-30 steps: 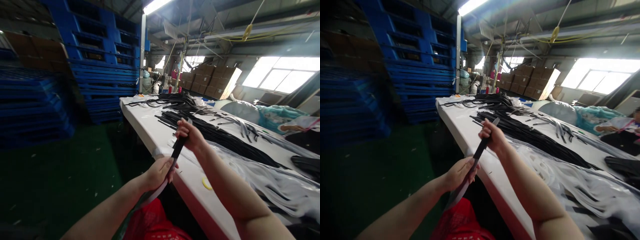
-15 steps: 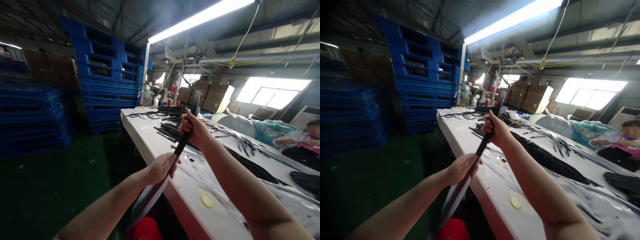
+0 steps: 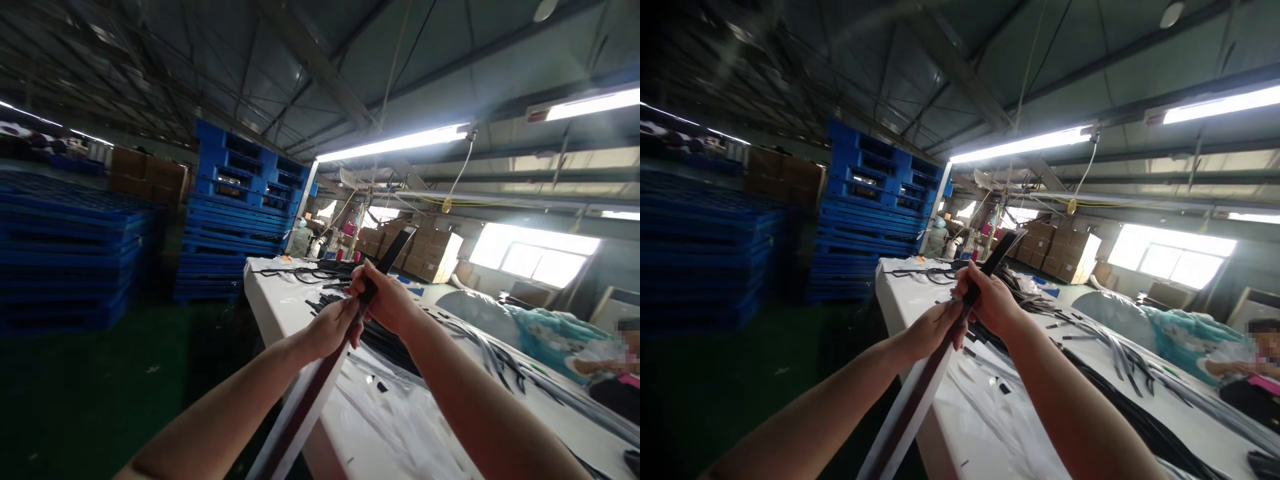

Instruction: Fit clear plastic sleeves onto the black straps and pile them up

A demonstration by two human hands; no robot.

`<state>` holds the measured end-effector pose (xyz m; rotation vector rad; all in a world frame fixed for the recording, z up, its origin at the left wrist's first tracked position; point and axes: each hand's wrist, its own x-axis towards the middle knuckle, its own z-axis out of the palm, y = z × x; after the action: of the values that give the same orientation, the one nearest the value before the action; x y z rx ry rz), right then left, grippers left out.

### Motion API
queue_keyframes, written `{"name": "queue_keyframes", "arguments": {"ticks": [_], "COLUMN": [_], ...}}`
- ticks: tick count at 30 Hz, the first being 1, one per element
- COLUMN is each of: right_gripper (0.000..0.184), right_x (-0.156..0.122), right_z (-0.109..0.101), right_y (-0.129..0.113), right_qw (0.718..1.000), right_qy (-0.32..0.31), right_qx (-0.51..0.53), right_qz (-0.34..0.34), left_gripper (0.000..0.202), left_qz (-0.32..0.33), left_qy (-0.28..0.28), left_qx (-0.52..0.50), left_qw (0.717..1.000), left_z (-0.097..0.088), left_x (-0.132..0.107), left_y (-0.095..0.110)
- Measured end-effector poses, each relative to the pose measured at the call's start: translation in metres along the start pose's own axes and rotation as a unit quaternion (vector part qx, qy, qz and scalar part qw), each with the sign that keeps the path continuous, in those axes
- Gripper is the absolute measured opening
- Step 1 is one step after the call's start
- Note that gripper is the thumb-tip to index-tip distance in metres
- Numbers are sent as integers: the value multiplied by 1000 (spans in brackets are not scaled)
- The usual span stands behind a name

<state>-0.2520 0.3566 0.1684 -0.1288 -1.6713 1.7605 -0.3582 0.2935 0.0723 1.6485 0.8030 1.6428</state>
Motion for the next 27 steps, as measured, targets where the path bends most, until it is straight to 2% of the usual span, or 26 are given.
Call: {"name": "queue_keyframes", "arguments": {"ticks": [4,7,9,12,13,15,17,19,22,27], "right_gripper": [29,34,36,37,37,39,46,44,34,39], "right_x": [12,12,7,-3,-4,-3,0,2,0,-11], "right_z": [-11,-7,4,17,17,14,5,-3,-6,2], "right_y": [-41,-52,-46,-36,-36,-44,-55,-63,-59,-42], "right_qw": [992,985,988,992,990,976,942,915,913,937], "right_qy": [79,97,82,36,35,70,119,137,115,75], "right_qx": [-7,-42,-70,-113,-128,-162,-211,-269,-312,-281], "right_qz": [-97,-138,-113,-41,-46,-128,-230,-269,-237,-195], "left_gripper": [59,60,58,53,52,52,54,55,54,48], "left_qz": [-20,-6,17,50,54,46,28,18,23,42], "left_qy": [-33,-31,-24,-13,-13,-23,-34,-39,-36,-20], "left_qx": [20,8,-5,-29,-35,-37,-37,-42,-46,-58], "left_qw": [999,999,1000,998,998,998,998,998,998,997], "left_z": [7,10,10,12,13,16,19,21,21,21], "left_x": [0,8,18,31,33,34,32,31,33,39], "left_y": [6,19,33,50,53,53,50,48,51,60]}}
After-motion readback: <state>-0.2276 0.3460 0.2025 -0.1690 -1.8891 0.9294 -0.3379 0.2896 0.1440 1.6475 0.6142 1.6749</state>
